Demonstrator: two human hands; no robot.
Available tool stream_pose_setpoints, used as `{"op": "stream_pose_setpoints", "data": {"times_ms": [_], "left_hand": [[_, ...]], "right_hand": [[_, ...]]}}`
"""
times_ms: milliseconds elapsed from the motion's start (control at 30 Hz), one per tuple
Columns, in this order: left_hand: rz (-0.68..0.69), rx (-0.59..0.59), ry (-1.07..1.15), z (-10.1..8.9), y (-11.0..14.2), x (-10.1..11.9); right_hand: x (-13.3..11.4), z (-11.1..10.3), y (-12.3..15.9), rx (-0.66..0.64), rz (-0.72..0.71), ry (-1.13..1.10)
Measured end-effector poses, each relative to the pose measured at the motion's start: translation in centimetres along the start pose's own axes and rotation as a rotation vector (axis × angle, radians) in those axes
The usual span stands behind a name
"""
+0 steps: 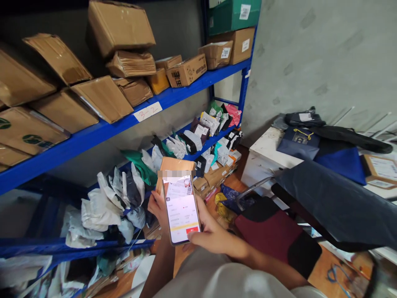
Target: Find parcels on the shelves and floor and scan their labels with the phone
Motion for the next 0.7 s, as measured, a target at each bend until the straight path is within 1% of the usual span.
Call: {"op": "stream_pose_setpoints", "data": {"times_ms": [67, 167, 267, 367, 433, 500, 567, 600, 633, 700], "left_hand": [[-0.003, -0.010, 0.009, 0.4, 0.1, 0.6], [0.004, 0.020, 0.018, 0.4, 0.1, 1.6], [0.013, 0.082, 0.025, -0.2, 0.1, 2.9], [-0.015, 0.114, 0.029, -1.0, 0.3, 3.8], [-0.046, 0.092, 0.035, -1.5, 0.9, 4.1], [-0.101, 0.044, 0.027, -2.1, 1.8, 4.0], [-0.184, 0.009, 0.000, -3.5, 3.0, 3.2], [-0.228, 0.015, -0.015, -4.5, 3.6, 2.6], [-0.267, 0.043, -0.030, -5.9, 4.1, 1.9], [-0.318, 0.173, -0.067, -9.5, 4.6, 0.5]], "right_hand": [[-0.8, -0.6, 0.0, 0.005, -0.016, 0.005], [-2.3, -1.4, 0.0, -0.011, -0.057, 0.033], [-3.6, -2.6, 0.1, -0.031, -0.058, 0.038], [-4.8, -3.9, 0.3, -0.058, -0.007, 0.029], [-5.8, -4.8, 0.2, -0.080, 0.001, 0.046], [-6.7, -6.0, 0.1, -0.091, -0.014, 0.077], [-7.3, -7.4, 0.0, -0.100, -0.031, 0.110], [-7.4, -8.1, 0.1, -0.108, -0.032, 0.117], [-7.4, -8.8, 0.2, -0.120, -0.026, 0.120], [-7.1, -10.3, 0.6, -0.153, 0.022, 0.116]]}}
Point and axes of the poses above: each hand's wrist, its own y-axis away from the middle knuckle, its own z-axis out of the palm, x = y × z, the point moved 5 cm from there along -y, towards the middle knuckle, and after that the axes turned 11 degrees about -y, right-handed, at the moved point
